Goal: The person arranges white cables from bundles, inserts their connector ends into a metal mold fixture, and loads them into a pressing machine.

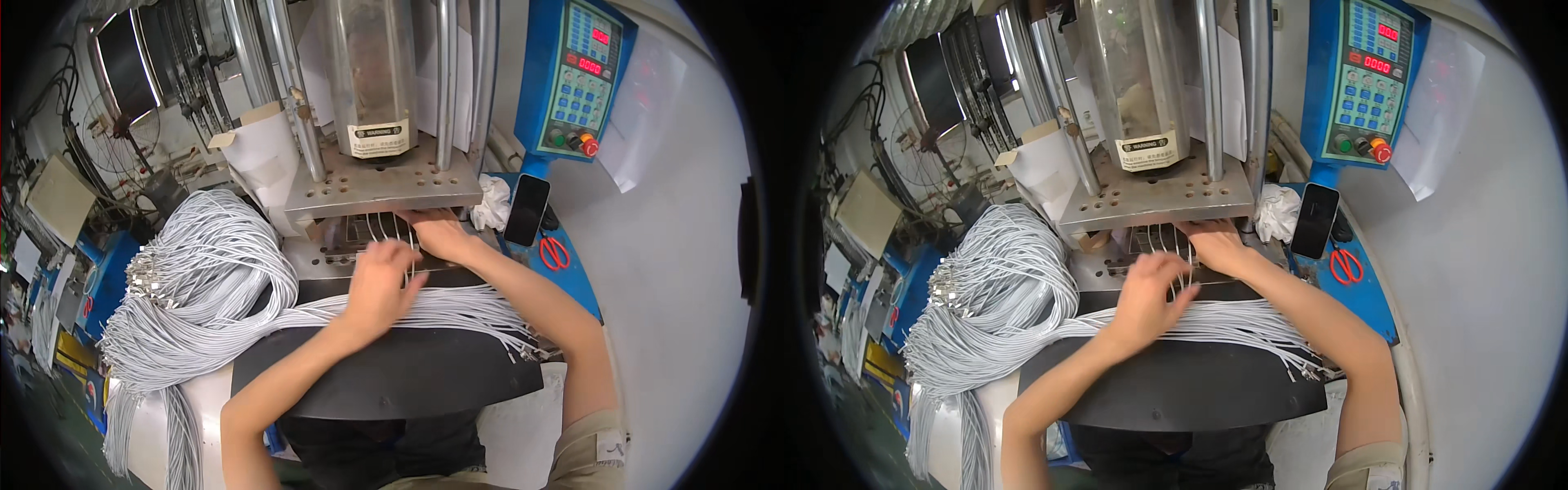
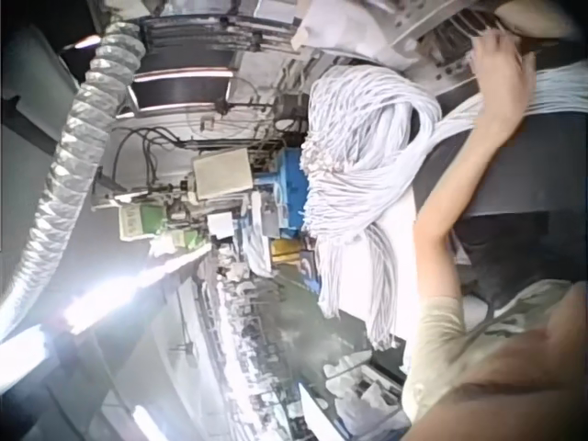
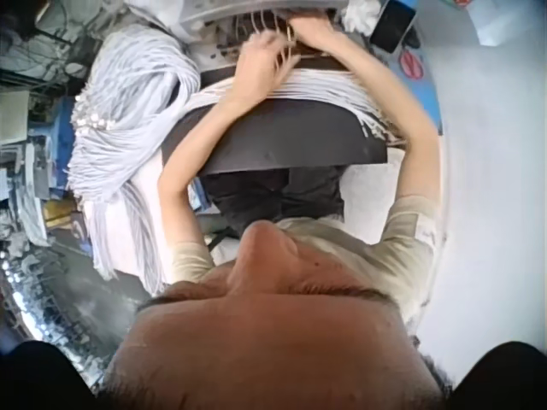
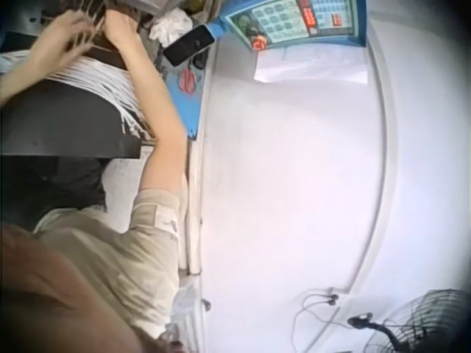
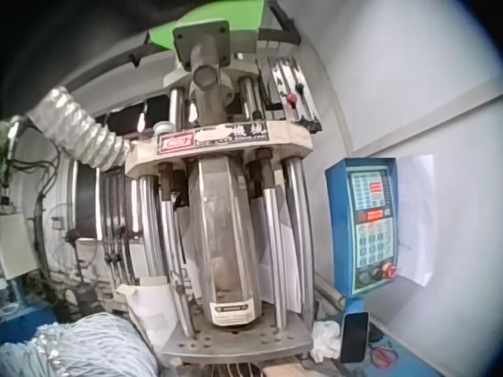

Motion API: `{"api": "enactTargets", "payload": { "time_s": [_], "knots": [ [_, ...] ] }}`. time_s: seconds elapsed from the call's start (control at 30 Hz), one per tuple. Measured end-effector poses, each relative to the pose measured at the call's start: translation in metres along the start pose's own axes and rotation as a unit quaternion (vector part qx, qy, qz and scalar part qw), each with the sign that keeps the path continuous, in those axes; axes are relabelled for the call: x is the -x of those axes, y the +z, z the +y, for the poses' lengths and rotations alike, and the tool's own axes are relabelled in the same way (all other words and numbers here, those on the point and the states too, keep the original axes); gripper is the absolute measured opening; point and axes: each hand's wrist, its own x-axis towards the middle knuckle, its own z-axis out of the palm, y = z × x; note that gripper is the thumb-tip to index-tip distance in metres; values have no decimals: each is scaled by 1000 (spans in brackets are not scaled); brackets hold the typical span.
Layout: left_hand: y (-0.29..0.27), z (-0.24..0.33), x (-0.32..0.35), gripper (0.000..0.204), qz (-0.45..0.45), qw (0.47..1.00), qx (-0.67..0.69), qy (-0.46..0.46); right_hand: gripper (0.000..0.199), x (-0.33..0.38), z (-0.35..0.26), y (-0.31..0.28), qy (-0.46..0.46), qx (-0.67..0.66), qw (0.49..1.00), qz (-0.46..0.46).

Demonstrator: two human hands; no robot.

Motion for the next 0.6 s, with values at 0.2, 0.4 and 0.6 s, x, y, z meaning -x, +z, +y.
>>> {"api": "enactTargets", "payload": {
  "time_s": [0.2, 0.4, 0.6],
  "knots": [
    [-35, 73, 144, 29, -86, 946, 119, 290, 60, 107, -94, -56, -99, -132, 986, 0],
    [-78, 38, 288, 17, -188, 949, 131, -219, 83, 234, -121, -122, -68, -77, 973, -205],
    [-73, 20, 285, 24, -65, 682, 354, -636, 76, 250, -122, -103, -36, -10, 992, -121]
  ]
}}
